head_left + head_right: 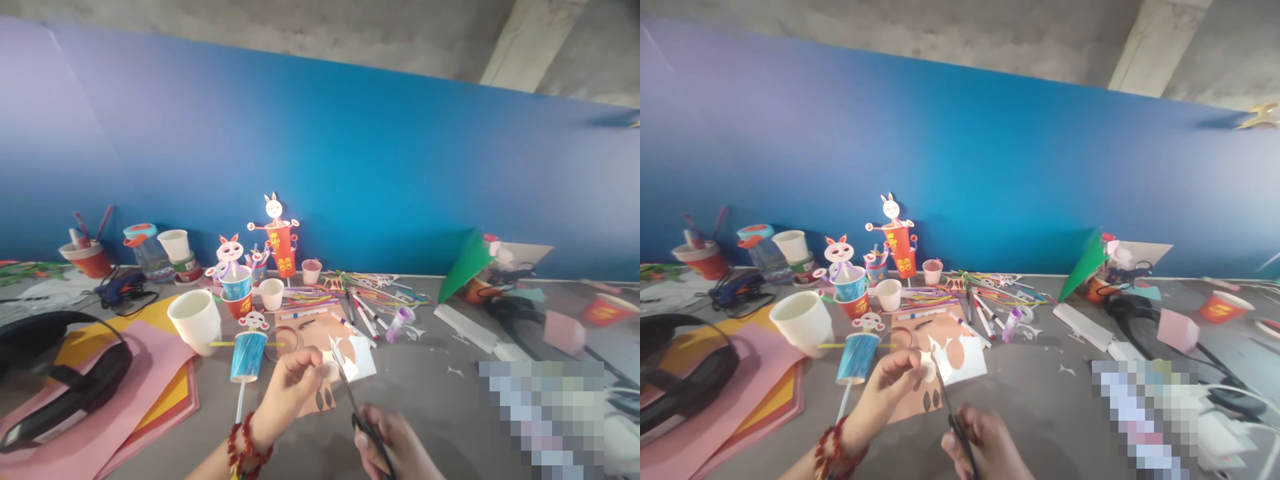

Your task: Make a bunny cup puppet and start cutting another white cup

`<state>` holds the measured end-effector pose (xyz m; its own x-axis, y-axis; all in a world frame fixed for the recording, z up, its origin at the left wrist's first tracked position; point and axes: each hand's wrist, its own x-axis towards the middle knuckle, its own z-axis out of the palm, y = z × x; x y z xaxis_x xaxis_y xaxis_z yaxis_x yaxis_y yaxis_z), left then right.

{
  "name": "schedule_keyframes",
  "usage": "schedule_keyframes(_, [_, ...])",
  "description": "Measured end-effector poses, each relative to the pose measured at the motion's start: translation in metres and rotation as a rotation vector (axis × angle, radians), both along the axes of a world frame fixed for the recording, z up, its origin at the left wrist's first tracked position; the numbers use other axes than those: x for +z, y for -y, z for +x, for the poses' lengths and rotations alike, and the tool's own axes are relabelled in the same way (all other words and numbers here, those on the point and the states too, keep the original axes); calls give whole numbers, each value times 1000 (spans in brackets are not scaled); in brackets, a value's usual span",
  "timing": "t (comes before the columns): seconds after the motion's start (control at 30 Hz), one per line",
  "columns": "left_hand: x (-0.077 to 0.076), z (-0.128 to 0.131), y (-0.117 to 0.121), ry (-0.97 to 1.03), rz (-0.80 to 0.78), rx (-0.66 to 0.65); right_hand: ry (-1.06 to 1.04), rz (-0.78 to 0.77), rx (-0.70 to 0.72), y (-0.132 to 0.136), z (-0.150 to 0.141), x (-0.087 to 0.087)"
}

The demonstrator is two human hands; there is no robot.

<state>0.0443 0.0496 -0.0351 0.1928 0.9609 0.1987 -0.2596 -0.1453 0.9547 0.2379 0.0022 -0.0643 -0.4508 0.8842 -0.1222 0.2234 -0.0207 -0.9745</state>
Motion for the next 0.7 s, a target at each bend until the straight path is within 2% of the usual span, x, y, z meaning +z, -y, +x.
schedule_keyframes(0.13, [1, 1, 2, -25, 16, -21, -2, -29, -5, -3, -1, 5])
schedule_keyframes(0.43, [5, -2, 2, -41, 37, -43, -68, 35, -6, -4, 4, -8])
schedule_keyframes(0.7, [4, -2, 1, -54, 56, -70, -23, 0, -15, -5, 11, -6])
